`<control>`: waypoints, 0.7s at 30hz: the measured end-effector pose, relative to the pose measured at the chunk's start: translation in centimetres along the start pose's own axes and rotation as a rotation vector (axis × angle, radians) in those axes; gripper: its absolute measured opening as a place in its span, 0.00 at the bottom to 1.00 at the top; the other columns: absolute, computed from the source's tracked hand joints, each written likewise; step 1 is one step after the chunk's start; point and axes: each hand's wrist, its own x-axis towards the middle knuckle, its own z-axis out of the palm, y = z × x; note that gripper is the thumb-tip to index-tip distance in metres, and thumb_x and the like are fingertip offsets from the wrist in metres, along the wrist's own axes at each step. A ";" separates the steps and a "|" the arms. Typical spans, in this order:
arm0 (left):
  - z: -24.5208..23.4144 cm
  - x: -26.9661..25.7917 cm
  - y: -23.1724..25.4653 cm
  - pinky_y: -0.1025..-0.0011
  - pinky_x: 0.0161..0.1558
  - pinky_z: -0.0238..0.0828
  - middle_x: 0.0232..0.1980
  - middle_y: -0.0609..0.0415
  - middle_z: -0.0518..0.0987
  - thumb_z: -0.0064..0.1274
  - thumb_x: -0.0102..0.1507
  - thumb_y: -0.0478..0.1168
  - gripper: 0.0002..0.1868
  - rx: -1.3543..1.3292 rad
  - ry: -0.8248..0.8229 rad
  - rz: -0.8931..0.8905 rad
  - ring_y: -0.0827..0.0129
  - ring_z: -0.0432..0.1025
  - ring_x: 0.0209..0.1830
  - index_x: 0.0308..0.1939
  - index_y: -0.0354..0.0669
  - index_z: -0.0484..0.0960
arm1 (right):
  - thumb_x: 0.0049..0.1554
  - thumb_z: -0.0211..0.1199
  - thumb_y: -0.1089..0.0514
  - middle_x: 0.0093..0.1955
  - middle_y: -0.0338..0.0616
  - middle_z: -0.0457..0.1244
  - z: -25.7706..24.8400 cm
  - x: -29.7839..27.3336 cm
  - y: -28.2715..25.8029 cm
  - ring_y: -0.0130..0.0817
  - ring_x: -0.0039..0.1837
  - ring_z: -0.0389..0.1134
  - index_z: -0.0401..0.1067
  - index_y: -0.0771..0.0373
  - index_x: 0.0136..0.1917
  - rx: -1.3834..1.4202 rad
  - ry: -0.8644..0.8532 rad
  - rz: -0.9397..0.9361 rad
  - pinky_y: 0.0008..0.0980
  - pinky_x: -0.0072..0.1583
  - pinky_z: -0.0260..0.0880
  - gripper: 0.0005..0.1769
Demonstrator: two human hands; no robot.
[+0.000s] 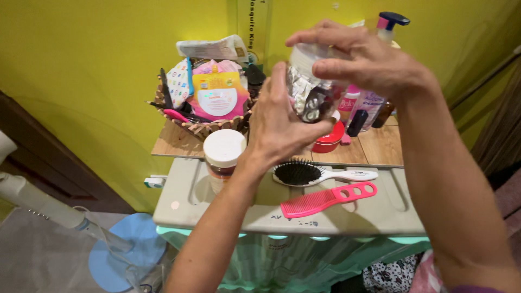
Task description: The person organizes personal care items on a vanity and a nearby bench. They place a red tin, sunglasses, a hairbrush, a comb, and a small jar onto the vanity, then move a black bag and a hairbrush onto the bench. The person also opens a clear jar, removes a sachet, and reseals it.
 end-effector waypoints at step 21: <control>-3.9 1.8 -1.9 0.67 0.60 0.75 0.55 0.47 0.82 0.72 0.46 0.52 0.47 -0.672 -0.279 -0.136 0.65 0.78 0.54 0.63 0.32 0.71 | 0.59 0.66 0.44 0.59 0.49 0.66 0.8 3.5 -0.4 0.32 0.57 0.68 0.71 0.72 0.68 0.342 -0.055 -0.193 0.31 0.57 0.69 0.34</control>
